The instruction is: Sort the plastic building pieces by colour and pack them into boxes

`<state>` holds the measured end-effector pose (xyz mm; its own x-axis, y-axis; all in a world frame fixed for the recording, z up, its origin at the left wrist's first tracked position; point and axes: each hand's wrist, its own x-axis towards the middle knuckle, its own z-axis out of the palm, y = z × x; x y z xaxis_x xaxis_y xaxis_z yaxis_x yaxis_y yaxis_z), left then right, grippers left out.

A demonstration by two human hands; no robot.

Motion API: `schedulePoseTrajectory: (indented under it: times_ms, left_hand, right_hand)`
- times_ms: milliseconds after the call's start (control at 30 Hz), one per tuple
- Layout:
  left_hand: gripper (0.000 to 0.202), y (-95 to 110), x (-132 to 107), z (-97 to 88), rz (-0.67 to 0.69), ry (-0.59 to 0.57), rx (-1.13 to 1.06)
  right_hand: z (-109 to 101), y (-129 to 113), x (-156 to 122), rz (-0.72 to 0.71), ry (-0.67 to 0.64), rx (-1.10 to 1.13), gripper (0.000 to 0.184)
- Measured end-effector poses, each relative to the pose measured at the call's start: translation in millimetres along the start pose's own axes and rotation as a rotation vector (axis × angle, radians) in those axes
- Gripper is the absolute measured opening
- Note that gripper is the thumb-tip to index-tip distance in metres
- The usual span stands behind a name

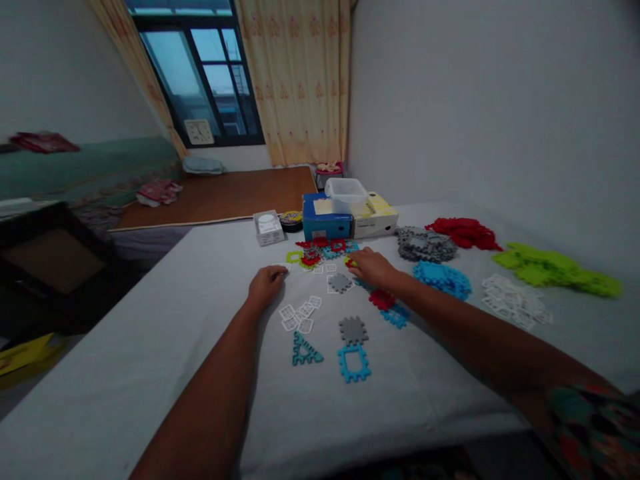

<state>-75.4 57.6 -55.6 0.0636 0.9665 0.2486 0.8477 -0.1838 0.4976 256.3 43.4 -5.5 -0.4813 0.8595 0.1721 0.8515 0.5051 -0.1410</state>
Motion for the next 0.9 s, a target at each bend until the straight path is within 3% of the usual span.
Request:
schedulePoseTrajectory:
  times_ms: [167,367,467,567,667,767,900]
  left_hand:
    - [0.035,-1,1,1.7,0.017,-0.002,0.004]
    - [0.036,2,-1,-0.1,0.009,-0.009,0.014]
    - [0.036,4,-2,-2.0,-0.009,-0.020,0.027]
    - [0.037,4,-2,-3.6,0.001,-0.029,0.047]
    - [0.038,2,-1,-4.3,-0.001,-0.027,0.043]
    - [0.037,-1,1,-3.9,-0.015,-0.021,0.030]
    - [0.039,-8,4,-2.2,0.001,-0.032,0.040]
  right_hand:
    - [10,11,8,0.072,-0.013,0.008,0.029]
    - [13,15,2,0.033,0.124,0.359,0.029]
    - [12,13,-2,0.005,0.127,0.387,0.026]
    - [3,9,-7,-0.038,0.125,0.400,0.022]
    - [-20,16,-13,-0.063,0.179,0.416,0.022]
    - [-52,49,-20,-0.018,0.279,0.346,0.021]
    - [-84,137,-35,0.230,0.453,0.254,0.022]
